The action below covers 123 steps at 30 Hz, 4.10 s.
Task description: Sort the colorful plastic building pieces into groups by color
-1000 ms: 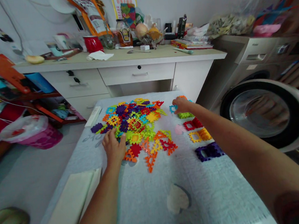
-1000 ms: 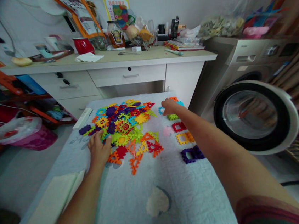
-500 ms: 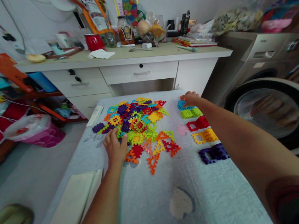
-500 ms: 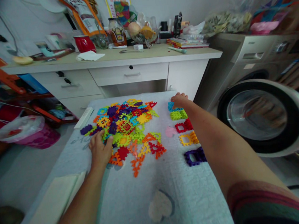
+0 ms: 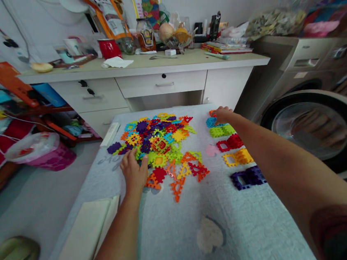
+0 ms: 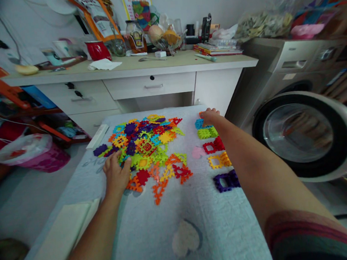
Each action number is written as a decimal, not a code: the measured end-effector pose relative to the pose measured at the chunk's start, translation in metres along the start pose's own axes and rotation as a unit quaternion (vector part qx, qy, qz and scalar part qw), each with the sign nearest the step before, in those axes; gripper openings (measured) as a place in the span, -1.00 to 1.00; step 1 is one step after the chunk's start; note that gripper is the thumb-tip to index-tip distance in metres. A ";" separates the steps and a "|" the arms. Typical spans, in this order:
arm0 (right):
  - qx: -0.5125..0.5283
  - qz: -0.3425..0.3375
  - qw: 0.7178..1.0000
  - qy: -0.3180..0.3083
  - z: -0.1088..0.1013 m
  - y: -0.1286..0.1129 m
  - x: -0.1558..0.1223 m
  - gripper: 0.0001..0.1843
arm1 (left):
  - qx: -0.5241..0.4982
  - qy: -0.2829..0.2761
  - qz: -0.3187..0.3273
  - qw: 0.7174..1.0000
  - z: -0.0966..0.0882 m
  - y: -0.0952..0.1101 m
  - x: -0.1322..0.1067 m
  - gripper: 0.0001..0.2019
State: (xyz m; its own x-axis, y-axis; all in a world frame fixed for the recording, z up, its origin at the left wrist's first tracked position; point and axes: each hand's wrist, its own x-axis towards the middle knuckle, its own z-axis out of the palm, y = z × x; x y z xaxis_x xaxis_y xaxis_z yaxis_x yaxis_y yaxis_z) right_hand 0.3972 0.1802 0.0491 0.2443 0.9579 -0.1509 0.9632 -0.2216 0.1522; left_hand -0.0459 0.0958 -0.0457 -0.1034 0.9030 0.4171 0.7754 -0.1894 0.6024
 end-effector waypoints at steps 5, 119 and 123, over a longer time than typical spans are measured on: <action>0.036 -0.042 0.996 0.063 -0.019 -0.024 -0.018 -0.36 | -0.002 0.003 0.000 1.000 0.001 0.001 0.000 -0.52; 0.246 -0.208 0.936 0.144 0.066 -0.130 -0.235 -0.75 | -0.110 0.047 -0.061 0.991 -0.005 0.000 0.000 -0.70; 0.292 -0.205 0.916 0.184 0.073 -0.134 -0.232 -0.77 | -0.118 0.059 -0.069 0.989 -0.005 -0.001 0.000 -0.72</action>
State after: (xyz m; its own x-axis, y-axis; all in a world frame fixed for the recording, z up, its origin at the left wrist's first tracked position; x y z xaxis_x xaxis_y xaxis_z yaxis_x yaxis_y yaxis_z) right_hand 0.2192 -0.0259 -0.0075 -0.1017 0.9554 0.2772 0.8872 0.2131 -0.4092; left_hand -0.0500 0.0946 -0.0432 -0.2801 0.8780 0.3881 0.5835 -0.1653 0.7951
